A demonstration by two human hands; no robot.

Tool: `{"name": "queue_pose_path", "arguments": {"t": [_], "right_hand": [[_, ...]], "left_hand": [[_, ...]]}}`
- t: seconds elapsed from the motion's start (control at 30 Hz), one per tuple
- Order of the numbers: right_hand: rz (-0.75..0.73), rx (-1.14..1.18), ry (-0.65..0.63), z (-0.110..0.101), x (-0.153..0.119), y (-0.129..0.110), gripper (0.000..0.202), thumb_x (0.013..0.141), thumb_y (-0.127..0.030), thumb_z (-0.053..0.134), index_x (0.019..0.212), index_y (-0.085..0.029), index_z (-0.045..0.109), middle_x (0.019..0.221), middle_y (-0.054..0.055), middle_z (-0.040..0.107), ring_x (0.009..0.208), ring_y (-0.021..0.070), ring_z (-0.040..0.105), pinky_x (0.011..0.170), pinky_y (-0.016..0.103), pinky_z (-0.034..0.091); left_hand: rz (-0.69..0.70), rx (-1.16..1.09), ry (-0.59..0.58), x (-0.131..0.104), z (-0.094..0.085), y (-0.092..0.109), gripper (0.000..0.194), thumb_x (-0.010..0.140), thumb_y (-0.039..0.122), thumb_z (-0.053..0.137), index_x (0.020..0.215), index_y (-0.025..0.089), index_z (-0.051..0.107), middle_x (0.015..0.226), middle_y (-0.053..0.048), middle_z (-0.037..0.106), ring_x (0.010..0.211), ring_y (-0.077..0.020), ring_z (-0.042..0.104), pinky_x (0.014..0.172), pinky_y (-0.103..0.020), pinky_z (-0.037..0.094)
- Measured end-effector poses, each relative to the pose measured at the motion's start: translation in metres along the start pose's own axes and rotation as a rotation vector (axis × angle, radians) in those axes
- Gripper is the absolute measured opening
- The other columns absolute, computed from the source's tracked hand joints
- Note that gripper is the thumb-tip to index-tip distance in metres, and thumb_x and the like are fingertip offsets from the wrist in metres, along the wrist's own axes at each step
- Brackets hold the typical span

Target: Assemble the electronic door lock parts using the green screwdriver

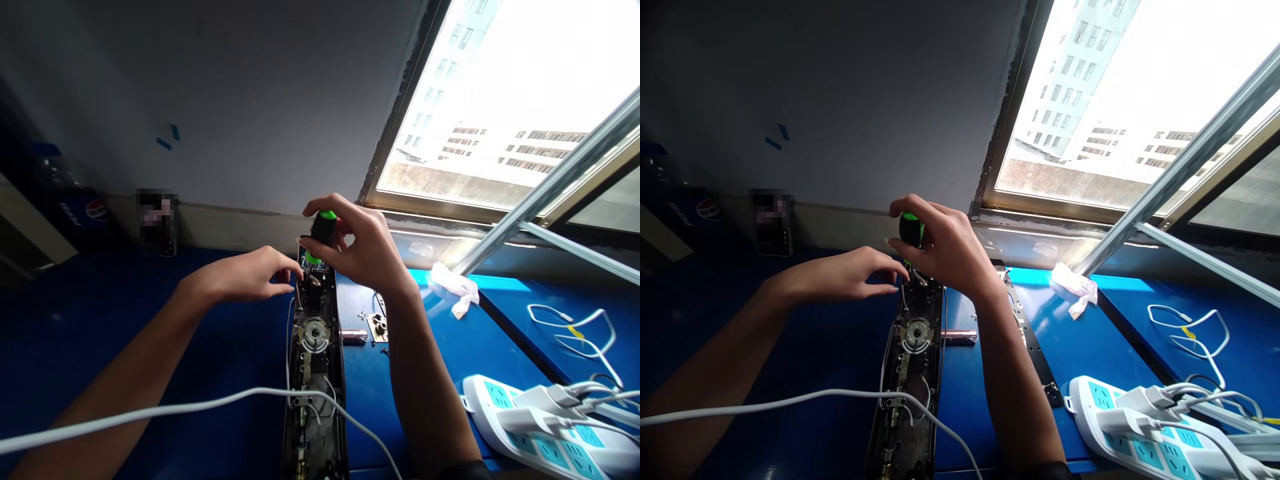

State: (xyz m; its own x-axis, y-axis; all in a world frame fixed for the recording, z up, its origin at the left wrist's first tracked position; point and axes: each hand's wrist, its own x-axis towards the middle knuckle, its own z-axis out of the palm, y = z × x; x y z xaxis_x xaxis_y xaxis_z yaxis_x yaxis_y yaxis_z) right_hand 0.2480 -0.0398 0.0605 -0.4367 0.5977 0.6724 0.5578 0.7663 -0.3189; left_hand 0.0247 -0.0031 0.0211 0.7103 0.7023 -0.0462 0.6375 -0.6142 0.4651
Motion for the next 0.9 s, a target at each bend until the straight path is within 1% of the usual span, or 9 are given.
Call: {"name": "queue_pose_path", "arguments": {"t": [0.1,0.23,0.3,0.4,0.53,0.63,0.77,0.83,0.9], "right_hand": [[-0.008,-0.138,0.046,0.004,0.001,-0.002,0.021,0.091,-0.038,0.075,0.101,-0.024,0.063,0.084,-0.002,0.064,0.066,0.0113,0.047,0.065,0.028,0.041],[0.027,-0.21,0.09,0.01,0.004,-0.004,0.027,0.09,-0.046,0.076,0.094,-0.022,0.063,0.077,-0.003,0.061,0.064,0.0114,0.042,0.063,0.029,0.037],[0.02,-0.158,0.079,0.01,0.003,-0.006,0.025,0.09,-0.042,0.076,0.096,-0.022,0.064,0.079,-0.003,0.063,0.065,0.0108,0.044,0.065,0.027,0.04],[-0.006,-0.038,-0.007,0.004,0.001,-0.008,0.013,0.094,-0.026,0.069,0.106,-0.022,0.065,0.079,-0.004,0.065,0.066,0.0097,0.049,0.066,0.025,0.043],[0.023,0.028,-0.106,-0.007,-0.003,-0.007,0.032,0.094,-0.014,0.057,0.124,-0.024,0.062,0.08,-0.004,0.068,0.067,0.0106,0.056,0.065,0.025,0.045],[0.05,-0.048,-0.077,-0.007,-0.003,-0.005,0.026,0.096,-0.028,0.065,0.122,-0.024,0.063,0.079,-0.003,0.068,0.066,0.012,0.056,0.066,0.028,0.045],[0.104,-0.228,0.046,0.003,0.0,-0.006,0.031,0.091,-0.052,0.074,0.101,-0.023,0.068,0.067,-0.003,0.061,0.06,0.0126,0.049,0.061,0.031,0.039],[0.128,-0.272,0.083,0.006,0.001,-0.008,0.03,0.091,-0.051,0.074,0.097,-0.023,0.068,0.065,-0.003,0.059,0.059,0.0124,0.048,0.06,0.031,0.037],[0.103,-0.206,0.045,0.003,0.001,-0.011,0.018,0.094,-0.039,0.07,0.101,-0.022,0.068,0.068,-0.004,0.061,0.06,0.0117,0.05,0.063,0.03,0.04]], "left_hand": [[-0.05,0.011,0.029,0.003,0.002,-0.004,0.04,0.088,0.049,0.066,0.119,0.023,0.072,0.116,-0.007,0.076,0.103,-0.0263,0.07,0.088,-0.031,0.053],[-0.069,-0.071,-0.066,0.01,0.007,-0.011,0.051,0.086,0.052,0.069,0.128,0.023,0.06,0.128,-0.007,0.071,0.109,-0.0262,0.07,0.087,-0.03,0.054],[-0.066,-0.113,-0.099,0.013,0.009,-0.014,0.053,0.086,0.052,0.07,0.129,0.023,0.057,0.13,-0.007,0.071,0.111,-0.0262,0.07,0.087,-0.03,0.054],[-0.046,-0.197,-0.123,0.017,0.012,-0.019,0.052,0.084,0.049,0.073,0.127,0.023,0.056,0.125,-0.006,0.072,0.11,-0.0255,0.07,0.088,-0.031,0.054],[-0.019,-0.286,-0.124,0.018,0.014,-0.022,0.054,0.082,0.047,0.075,0.126,0.023,0.055,0.12,-0.006,0.072,0.107,-0.025,0.069,0.089,-0.032,0.053],[-0.024,-0.275,-0.123,0.018,0.013,-0.019,0.051,0.081,0.046,0.075,0.123,0.023,0.056,0.116,-0.005,0.072,0.105,-0.0243,0.069,0.091,-0.032,0.052],[-0.051,-0.267,-0.104,0.019,0.013,-0.016,0.052,0.08,0.045,0.076,0.123,0.023,0.056,0.12,-0.006,0.071,0.11,-0.0252,0.068,0.093,-0.033,0.053],[-0.048,-0.282,-0.109,0.019,0.014,-0.017,0.054,0.08,0.046,0.077,0.124,0.023,0.056,0.12,-0.006,0.071,0.11,-0.0258,0.068,0.092,-0.034,0.054],[-0.027,-0.274,-0.1,0.02,0.015,-0.019,0.055,0.08,0.048,0.076,0.124,0.022,0.056,0.115,-0.006,0.073,0.106,-0.0256,0.07,0.089,-0.033,0.055]]}}
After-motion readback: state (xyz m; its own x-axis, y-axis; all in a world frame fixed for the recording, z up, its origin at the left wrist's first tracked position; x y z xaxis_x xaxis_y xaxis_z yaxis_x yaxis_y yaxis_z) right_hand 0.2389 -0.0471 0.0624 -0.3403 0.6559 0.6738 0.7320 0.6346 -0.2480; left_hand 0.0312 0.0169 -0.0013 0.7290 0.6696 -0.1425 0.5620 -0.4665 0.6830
